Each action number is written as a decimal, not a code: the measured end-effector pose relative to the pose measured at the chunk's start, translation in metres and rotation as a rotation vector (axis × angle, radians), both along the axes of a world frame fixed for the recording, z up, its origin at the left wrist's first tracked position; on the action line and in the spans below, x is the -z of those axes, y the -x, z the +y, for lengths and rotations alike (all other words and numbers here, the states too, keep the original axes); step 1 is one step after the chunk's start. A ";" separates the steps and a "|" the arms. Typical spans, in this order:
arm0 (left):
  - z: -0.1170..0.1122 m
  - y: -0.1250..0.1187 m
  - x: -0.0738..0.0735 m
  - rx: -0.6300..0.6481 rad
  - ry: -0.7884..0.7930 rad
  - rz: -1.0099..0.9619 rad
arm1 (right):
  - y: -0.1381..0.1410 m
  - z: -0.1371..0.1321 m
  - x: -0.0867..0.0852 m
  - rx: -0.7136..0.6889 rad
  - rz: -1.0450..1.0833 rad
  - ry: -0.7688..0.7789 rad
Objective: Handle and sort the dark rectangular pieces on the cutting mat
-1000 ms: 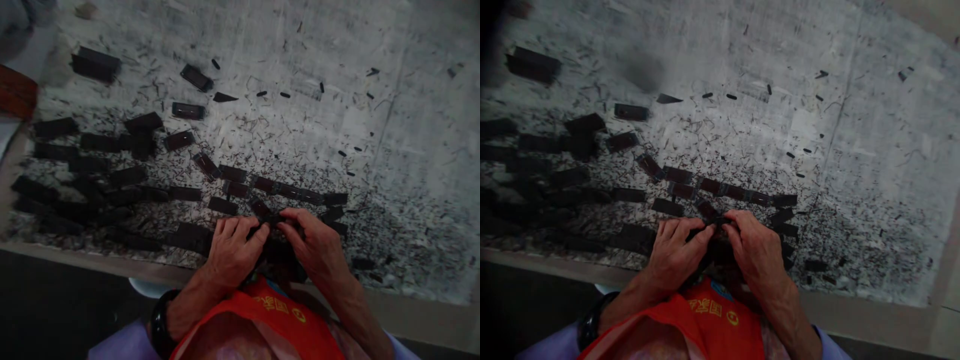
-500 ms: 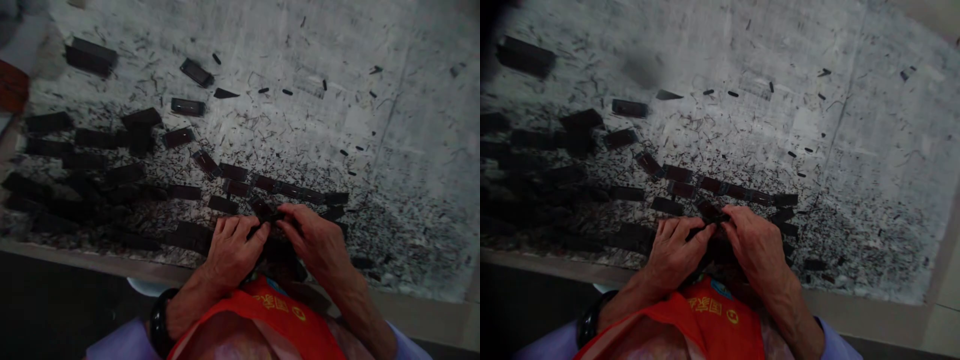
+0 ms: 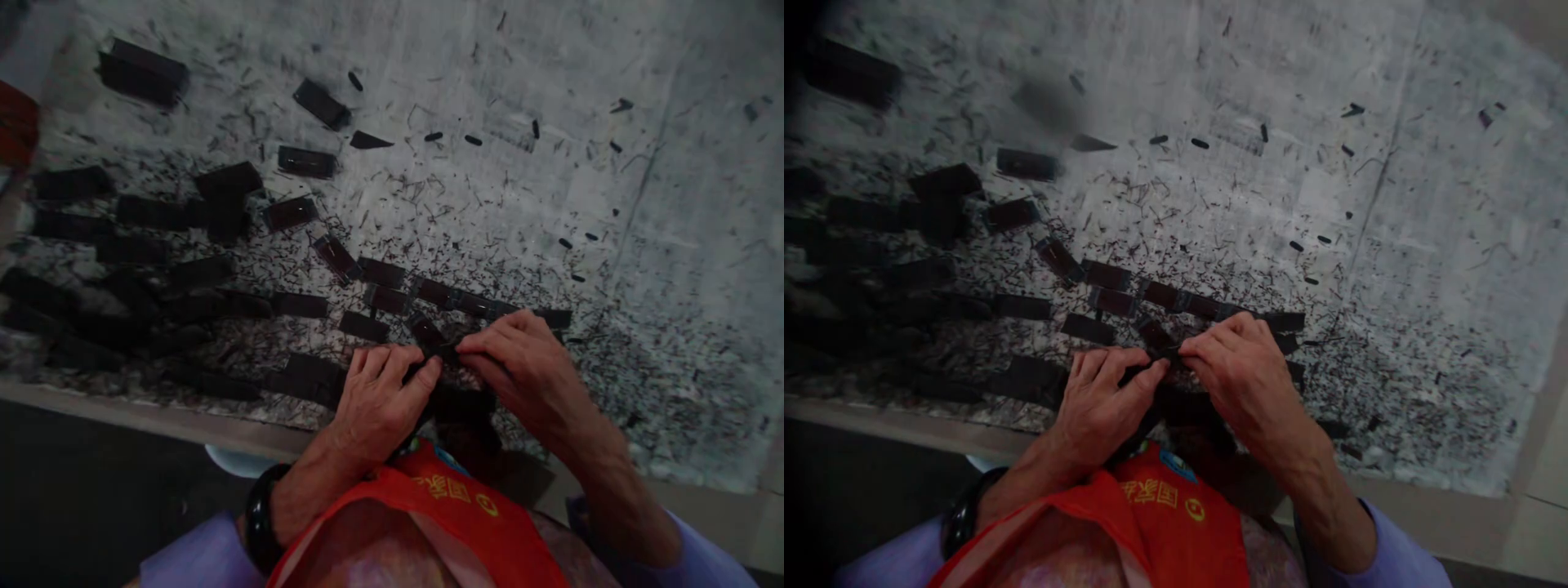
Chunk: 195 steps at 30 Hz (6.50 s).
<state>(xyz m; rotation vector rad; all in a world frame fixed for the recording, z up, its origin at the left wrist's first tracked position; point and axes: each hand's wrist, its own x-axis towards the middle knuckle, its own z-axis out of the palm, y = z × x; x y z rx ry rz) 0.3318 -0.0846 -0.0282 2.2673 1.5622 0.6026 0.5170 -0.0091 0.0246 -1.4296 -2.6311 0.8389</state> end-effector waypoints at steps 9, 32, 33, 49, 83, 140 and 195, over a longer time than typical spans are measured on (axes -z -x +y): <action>-0.001 0.000 0.000 0.005 0.025 0.005 | 0.008 0.005 0.008 -0.016 -0.086 -0.001; 0.003 -0.001 -0.009 -0.019 -0.010 -0.027 | 0.012 -0.001 0.012 0.040 -0.101 -0.064; 0.003 -0.002 -0.009 -0.021 -0.003 -0.003 | 0.012 -0.001 0.012 0.040 -0.106 -0.064; 0.007 -0.005 -0.008 -0.013 -0.034 0.082 | -0.018 -0.013 0.000 0.475 0.096 -0.156; 0.008 -0.003 -0.009 0.007 -0.042 0.036 | -0.004 -0.019 0.022 0.376 -0.139 -0.143; 0.014 -0.016 -0.007 -0.054 0.002 0.223 | -0.022 -0.024 0.016 0.630 0.246 -0.340; 0.001 0.000 -0.012 0.073 0.030 0.116 | -0.009 -0.069 0.032 0.462 -0.095 -0.398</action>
